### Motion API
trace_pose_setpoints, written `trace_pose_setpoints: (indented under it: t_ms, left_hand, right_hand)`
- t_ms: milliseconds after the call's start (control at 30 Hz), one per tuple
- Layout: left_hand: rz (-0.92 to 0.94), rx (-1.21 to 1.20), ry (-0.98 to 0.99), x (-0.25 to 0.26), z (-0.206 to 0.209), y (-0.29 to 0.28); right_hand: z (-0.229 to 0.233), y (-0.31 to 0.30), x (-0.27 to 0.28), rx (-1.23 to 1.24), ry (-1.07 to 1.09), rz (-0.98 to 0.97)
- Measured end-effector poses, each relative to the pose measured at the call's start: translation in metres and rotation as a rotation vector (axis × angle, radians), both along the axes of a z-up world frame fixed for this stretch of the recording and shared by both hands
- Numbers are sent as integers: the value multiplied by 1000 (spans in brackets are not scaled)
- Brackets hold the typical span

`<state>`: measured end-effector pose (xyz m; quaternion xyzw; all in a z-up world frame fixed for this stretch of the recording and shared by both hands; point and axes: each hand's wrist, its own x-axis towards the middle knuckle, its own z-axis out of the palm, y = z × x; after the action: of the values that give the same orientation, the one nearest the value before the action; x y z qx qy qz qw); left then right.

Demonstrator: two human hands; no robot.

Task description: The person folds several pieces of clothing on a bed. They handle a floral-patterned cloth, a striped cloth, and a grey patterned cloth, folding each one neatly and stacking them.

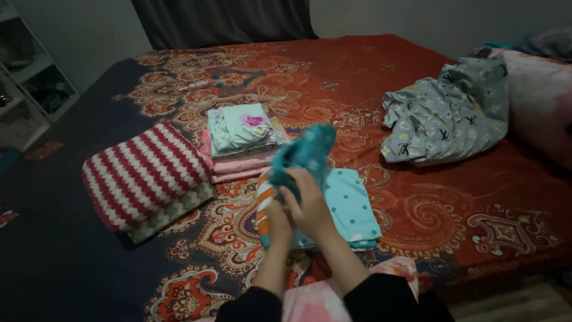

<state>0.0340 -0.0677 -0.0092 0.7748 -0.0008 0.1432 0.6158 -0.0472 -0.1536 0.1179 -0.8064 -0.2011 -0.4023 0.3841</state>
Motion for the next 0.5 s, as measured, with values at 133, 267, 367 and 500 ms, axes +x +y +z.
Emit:
trace_pose_setpoints:
  t_ms: [133, 267, 367, 500]
  left_hand:
    - [348, -224, 190, 8, 31, 77]
    - [277, -1024, -102, -6, 41, 118]
    - [214, -1181, -61, -11, 30, 116]
    - [145, -816, -14, -2, 1, 98]
  right_hand:
    - [-31, -24, -3, 58, 87, -82]
    - [-71, -53, 10, -318, 653, -169]
    - [-90, -58, 12, -481, 1012, -177]
    - [-90, -56, 2, -565, 1021, -114]
